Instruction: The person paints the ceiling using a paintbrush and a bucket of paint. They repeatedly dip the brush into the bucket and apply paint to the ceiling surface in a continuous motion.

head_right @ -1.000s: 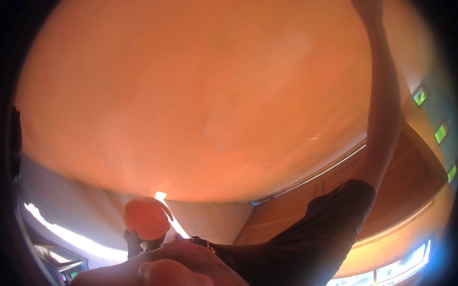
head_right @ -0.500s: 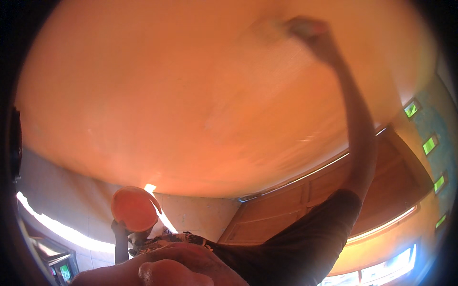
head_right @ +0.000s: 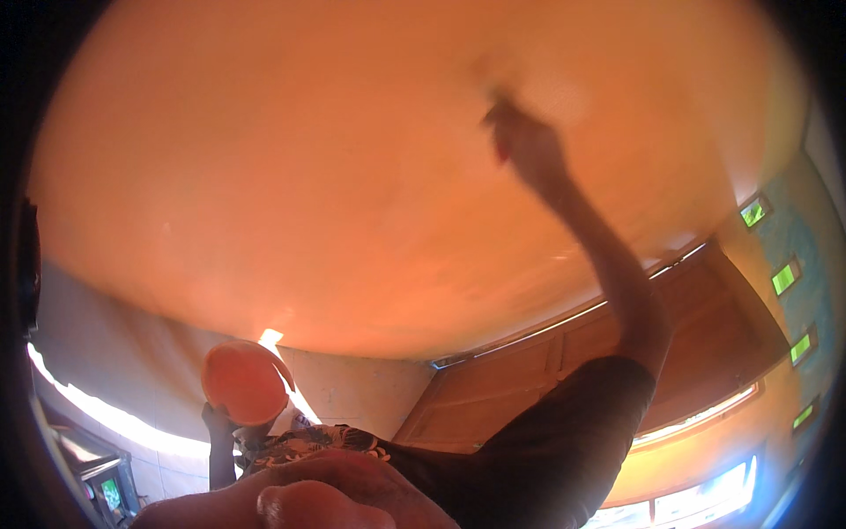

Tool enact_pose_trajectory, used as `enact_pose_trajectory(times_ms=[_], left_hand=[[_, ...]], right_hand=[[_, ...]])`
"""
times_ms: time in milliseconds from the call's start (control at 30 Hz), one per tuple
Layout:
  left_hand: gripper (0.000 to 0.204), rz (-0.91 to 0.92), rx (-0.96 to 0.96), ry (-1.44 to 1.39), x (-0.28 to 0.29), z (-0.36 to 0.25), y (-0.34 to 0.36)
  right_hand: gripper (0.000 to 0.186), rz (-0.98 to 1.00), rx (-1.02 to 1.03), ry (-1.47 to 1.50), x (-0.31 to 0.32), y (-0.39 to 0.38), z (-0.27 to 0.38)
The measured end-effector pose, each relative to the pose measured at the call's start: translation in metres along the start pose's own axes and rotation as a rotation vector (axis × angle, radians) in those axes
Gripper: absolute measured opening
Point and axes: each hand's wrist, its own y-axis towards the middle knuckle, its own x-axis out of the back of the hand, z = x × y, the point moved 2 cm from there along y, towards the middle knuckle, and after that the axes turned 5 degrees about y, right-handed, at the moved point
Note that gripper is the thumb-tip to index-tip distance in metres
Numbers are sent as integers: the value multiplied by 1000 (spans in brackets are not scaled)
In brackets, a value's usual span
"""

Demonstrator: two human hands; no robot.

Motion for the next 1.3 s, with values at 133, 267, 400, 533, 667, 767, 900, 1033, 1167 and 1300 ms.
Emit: enact_pose_trajectory(times_ms=[133,267,400,533,667,767,900,1033,1167,1300], left_hand=[[28,-6,-62,-4,7,-5,2],[29,41,-32,61,11,-9,4],[30,23,1,36,10,-7,15],[31,-41,11,-5,29,14,24],[34,-21,-8,-15,25,15,24],[36,-33,-2,-33,12,9,16],[37,-67,-33,-5,9,-9,9],[33,-82,-30,134,2,-41,-4],[24,-81,-55,148,-4,-60,-18],[20,-56,-82,54,-20,-87,-38]], right_hand=[[9,370,52,424,-40,-38,50],[23,42,-126,397,36,-12,-36],[26,-276,46,-23,182,26,-162],[10,-552,-29,-303,189,69,-60],[20,-347,42,-523,86,29,-124],[15,-6,6,0,-17,-31,-24],[12,334,-43,301,-28,-39,31],[17,-47,-60,306,75,21,-53],[10,-471,56,-16,212,95,-102],[4,-633,2,-380,242,118,-95]])
